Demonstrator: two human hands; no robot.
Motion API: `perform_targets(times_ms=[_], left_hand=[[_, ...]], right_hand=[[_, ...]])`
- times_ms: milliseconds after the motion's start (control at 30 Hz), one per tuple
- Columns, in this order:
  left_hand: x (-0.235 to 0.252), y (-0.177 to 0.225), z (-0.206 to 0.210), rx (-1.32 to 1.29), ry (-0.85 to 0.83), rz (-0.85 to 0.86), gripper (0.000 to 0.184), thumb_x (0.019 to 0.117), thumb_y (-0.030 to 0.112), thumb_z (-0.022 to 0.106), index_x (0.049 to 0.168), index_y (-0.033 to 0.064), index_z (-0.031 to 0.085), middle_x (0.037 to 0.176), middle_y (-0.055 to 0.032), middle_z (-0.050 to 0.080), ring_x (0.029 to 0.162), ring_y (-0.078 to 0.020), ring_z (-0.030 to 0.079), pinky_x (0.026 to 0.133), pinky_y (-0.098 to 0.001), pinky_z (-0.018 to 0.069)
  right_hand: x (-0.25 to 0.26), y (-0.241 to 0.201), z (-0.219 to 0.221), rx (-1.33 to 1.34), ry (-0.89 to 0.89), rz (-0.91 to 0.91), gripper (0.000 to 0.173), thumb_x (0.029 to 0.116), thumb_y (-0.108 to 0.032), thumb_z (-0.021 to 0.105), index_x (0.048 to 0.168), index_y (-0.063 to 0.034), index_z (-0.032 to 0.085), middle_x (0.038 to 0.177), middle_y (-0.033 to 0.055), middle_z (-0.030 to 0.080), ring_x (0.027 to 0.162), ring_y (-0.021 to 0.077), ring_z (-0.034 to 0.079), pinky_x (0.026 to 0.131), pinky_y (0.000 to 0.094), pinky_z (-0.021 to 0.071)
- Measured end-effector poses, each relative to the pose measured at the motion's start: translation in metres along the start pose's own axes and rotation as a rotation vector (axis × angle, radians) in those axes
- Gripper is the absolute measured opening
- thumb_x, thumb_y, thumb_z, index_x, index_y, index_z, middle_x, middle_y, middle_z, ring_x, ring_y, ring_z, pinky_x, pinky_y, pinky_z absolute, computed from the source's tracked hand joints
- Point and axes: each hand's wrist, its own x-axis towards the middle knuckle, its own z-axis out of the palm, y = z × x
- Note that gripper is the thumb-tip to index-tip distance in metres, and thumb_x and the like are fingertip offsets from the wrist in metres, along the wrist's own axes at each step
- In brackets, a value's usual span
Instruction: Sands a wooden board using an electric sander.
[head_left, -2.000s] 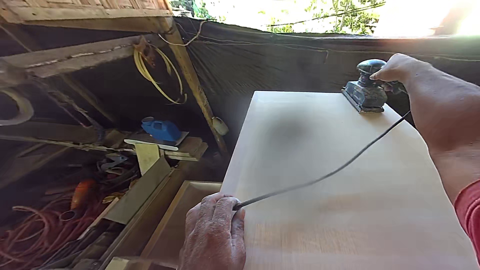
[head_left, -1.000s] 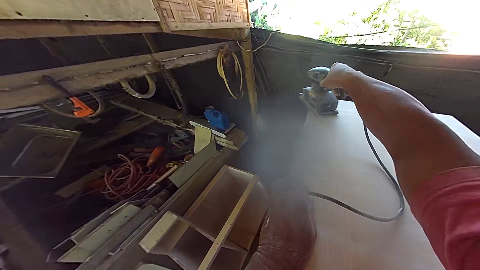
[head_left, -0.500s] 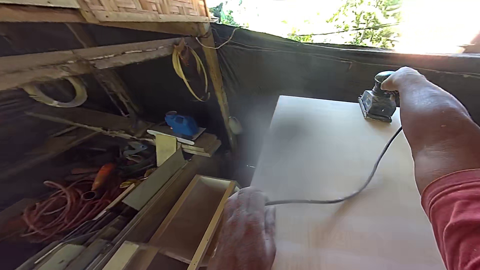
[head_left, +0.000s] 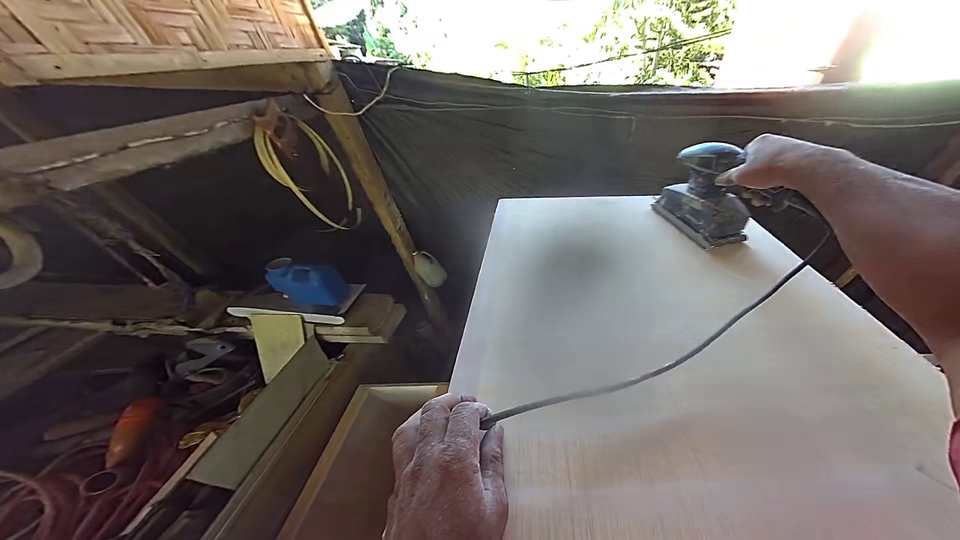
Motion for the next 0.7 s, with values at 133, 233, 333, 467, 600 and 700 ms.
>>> perform_targets(times_ms=[133,233,333,467,600,700], left_hand=[[-0.001,-0.001,-0.001,0.026,0.003,-0.005,0.026,0.0995,0.027,0.054,0.112,0.0090,0.069,0.128,-0.0139,0.062,0.125,-0.0367,0.054,0.102,-0.0481,0.0457],[-0.001,-0.002,-0.002,0.028,-0.007,-0.022,0.028,0.0998,0.028,0.053,0.115,0.0094,0.067,0.128,-0.0131,0.061,0.126,-0.0364,0.053,0.102,-0.0463,0.0464],[0.000,-0.004,-0.001,0.024,-0.010,-0.018,0.027,0.0991,0.028,0.052,0.113,0.0107,0.067,0.124,-0.0114,0.061,0.123,-0.0349,0.054,0.101,-0.0457,0.0459],[0.000,-0.007,0.002,0.017,-0.002,-0.015,0.026,0.0974,0.025,0.053,0.113,0.0099,0.067,0.126,-0.0129,0.061,0.122,-0.0359,0.055,0.098,-0.0487,0.0477],[0.000,-0.009,0.000,0.008,0.008,-0.012,0.023,0.0954,0.020,0.057,0.112,0.0076,0.066,0.126,-0.0155,0.061,0.120,-0.0387,0.056,0.096,-0.0517,0.0493],[-0.001,-0.013,0.003,0.021,0.018,0.025,0.025,0.0966,0.026,0.056,0.109,0.0076,0.067,0.123,-0.0152,0.062,0.117,-0.0375,0.057,0.095,-0.0526,0.0490]], right_hand=[[-0.024,-0.063,0.019,0.057,-0.112,-0.138,0.041,0.1006,-0.039,0.065,0.102,0.0014,0.062,0.072,0.0141,0.064,0.051,0.0229,0.062,0.052,0.0416,0.0571],[-0.050,-0.113,0.034,0.057,-0.176,-0.276,0.040,0.0996,-0.040,0.067,0.107,-0.0008,0.062,0.074,0.0140,0.065,0.053,0.0231,0.063,0.053,0.0411,0.0577],[-0.085,-0.154,0.047,0.058,-0.239,-0.444,0.039,0.0991,-0.039,0.068,0.107,-0.0018,0.061,0.072,0.0125,0.065,0.052,0.0217,0.064,0.052,0.0390,0.0585],[-0.147,-0.188,0.054,0.033,-0.317,-0.633,0.036,0.0982,-0.038,0.069,0.105,-0.0030,0.061,0.071,0.0112,0.064,0.050,0.0200,0.062,0.049,0.0382,0.0567],[-0.204,-0.194,0.049,-0.010,-0.349,-0.713,0.033,0.0985,-0.036,0.068,0.104,-0.0042,0.061,0.071,0.0088,0.063,0.049,0.0173,0.061,0.048,0.0368,0.0568],[-0.214,-0.177,0.041,-0.055,-0.277,-0.609,0.031,0.0989,-0.034,0.067,0.104,-0.0034,0.062,0.075,0.0104,0.062,0.052,0.0196,0.061,0.050,0.0386,0.0554]])
